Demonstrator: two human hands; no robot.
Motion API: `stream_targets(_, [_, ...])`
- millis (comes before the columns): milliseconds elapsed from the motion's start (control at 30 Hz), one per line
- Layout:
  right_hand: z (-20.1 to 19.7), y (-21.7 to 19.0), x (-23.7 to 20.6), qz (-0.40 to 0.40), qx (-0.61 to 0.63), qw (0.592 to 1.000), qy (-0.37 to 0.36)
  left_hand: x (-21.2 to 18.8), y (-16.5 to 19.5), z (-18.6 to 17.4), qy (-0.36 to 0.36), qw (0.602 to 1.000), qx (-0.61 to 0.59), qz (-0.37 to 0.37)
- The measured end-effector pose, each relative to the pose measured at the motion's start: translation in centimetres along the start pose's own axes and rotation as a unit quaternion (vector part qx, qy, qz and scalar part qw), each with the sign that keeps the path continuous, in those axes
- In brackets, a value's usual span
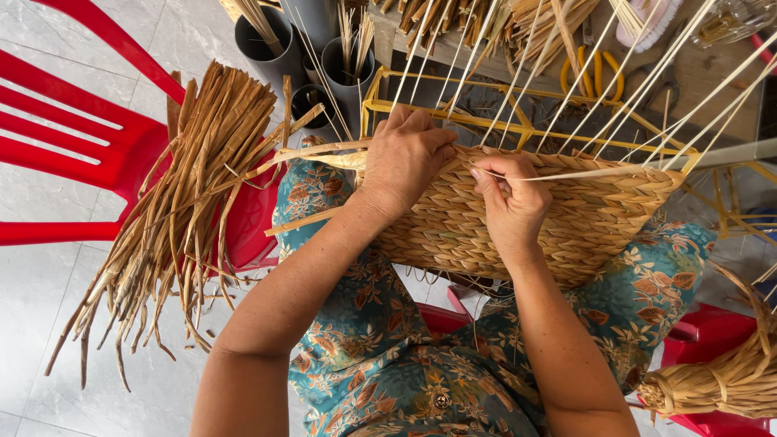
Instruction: The person sits on a chair with a woven water-hyacinth basket on their lap and weaves thin reed strands into its rim, threading and folding each strand by hand around the basket edge. They gather bundles of loose reed strands from beside them and continue weaving the border of the basket.
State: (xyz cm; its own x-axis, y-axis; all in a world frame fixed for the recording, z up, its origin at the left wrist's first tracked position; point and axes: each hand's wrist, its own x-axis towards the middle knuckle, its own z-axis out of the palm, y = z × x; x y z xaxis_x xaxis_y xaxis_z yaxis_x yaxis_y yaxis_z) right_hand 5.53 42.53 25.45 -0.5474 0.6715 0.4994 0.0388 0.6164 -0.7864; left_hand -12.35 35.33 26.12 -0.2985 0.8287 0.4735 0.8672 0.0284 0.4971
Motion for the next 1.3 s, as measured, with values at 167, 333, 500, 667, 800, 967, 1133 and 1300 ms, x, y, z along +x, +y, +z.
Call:
stream_targets(167, [-0.1,-0.7,0.3,-0.075,-0.072,0.995,-0.009,-0.1,0.6,0.9,0.034,0.996,0.077,0.011])
stream_targets(333, [-0.1,-1.0,1.5,-0.072,-0.129,0.988,-0.053,0.2,0.3,0.1,0.034,0.995,0.068,0.064])
stream_targets(500, [0.3,-0.5,4.3,0.051,-0.049,0.992,-0.105,-0.3,-0.5,-2.9,0.011,0.992,0.004,0.128])
stream_targets(667, [1.4,-0.3,5.7,0.141,-0.067,0.982,-0.104,-2.3,1.0,-3.9,-0.036,0.985,0.089,0.143])
stream_targets(800, [1.2,-0.3,5.4,0.098,-0.049,0.990,-0.088,-2.4,0.8,-3.7,-0.049,0.983,0.121,0.131])
stream_targets(967, [0.2,-1.1,4.2,0.029,-0.044,0.998,-0.028,-1.1,-1.2,-5.0,-0.198,0.966,0.155,0.067])
stream_targets(1133, [1.7,-1.6,3.7,-0.083,-0.112,0.983,-0.116,0.5,-2.4,-7.4,-0.116,0.984,0.115,0.066])
stream_targets(1300, [2.5,-0.9,4.4,-0.023,-0.089,0.990,-0.107,1.3,-1.1,-9.5,0.061,0.982,0.131,0.125])
